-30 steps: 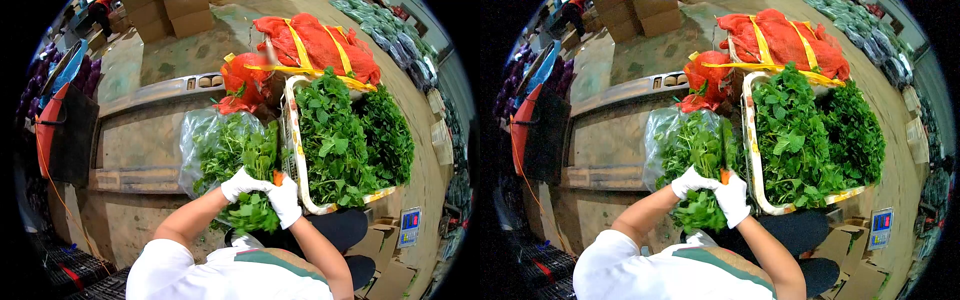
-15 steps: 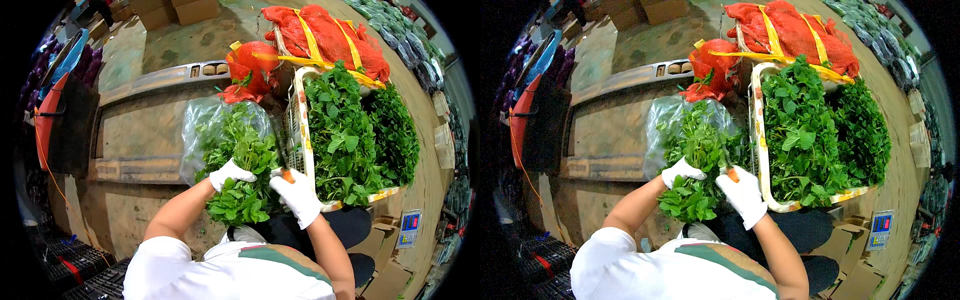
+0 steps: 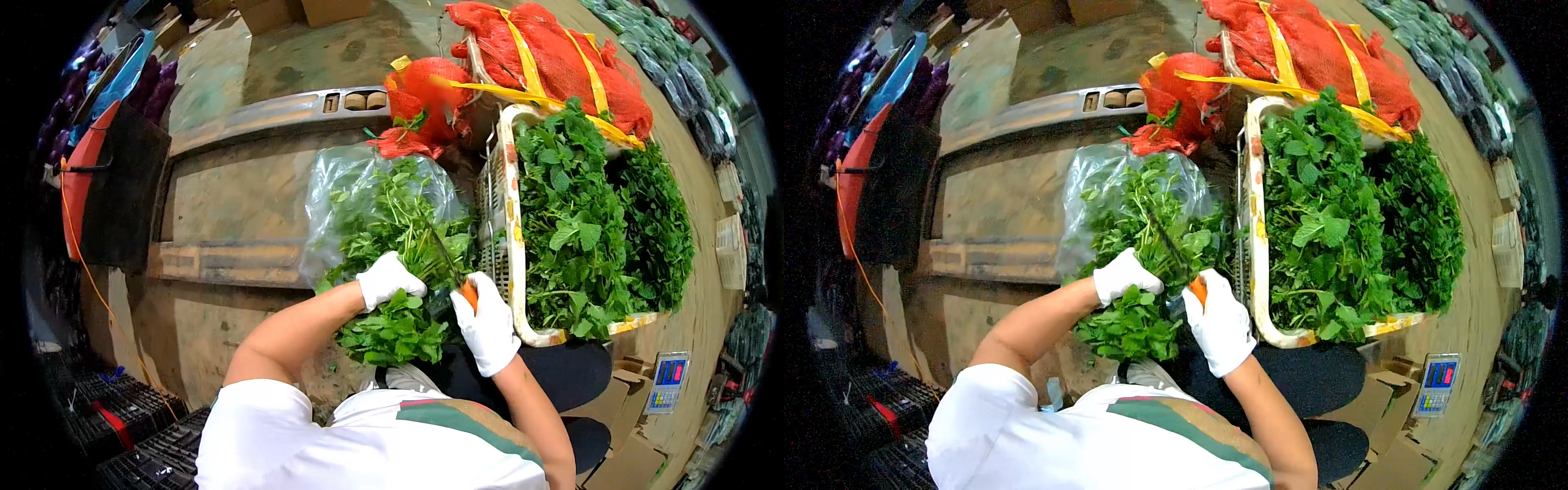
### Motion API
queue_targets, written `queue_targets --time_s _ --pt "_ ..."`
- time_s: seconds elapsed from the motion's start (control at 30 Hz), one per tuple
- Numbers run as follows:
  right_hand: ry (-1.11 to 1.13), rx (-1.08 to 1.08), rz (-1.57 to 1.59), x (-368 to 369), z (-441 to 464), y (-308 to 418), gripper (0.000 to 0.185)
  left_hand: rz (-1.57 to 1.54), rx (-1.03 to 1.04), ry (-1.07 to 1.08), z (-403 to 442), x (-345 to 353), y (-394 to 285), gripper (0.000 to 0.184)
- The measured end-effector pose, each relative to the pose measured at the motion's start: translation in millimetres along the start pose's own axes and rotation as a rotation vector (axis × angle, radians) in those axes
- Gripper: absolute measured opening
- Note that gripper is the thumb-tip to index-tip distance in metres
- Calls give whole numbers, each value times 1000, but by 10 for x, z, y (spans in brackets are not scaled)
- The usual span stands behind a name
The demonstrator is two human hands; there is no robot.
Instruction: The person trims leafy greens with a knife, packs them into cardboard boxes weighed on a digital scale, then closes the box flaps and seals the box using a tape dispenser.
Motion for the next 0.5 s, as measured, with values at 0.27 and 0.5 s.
queue_targets --time_s 0.27,0.5 --pt "186 -114 -557 350 -267 -91 16 -42 -36 51 -85 -175 -51 29" --pt "264 -26 -571 543 -141 -98 11 13 -113 75 -211 -64 -123 20"
Point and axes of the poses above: each hand's wrist, its own z-axis towards the middle knuckle, its own x-axis out of the palm, y = z × x, the point moved 7 cm from there along z, towards the middle knuckle, and after that the axes turned 6 degrees about x, right-handed, at the moved point
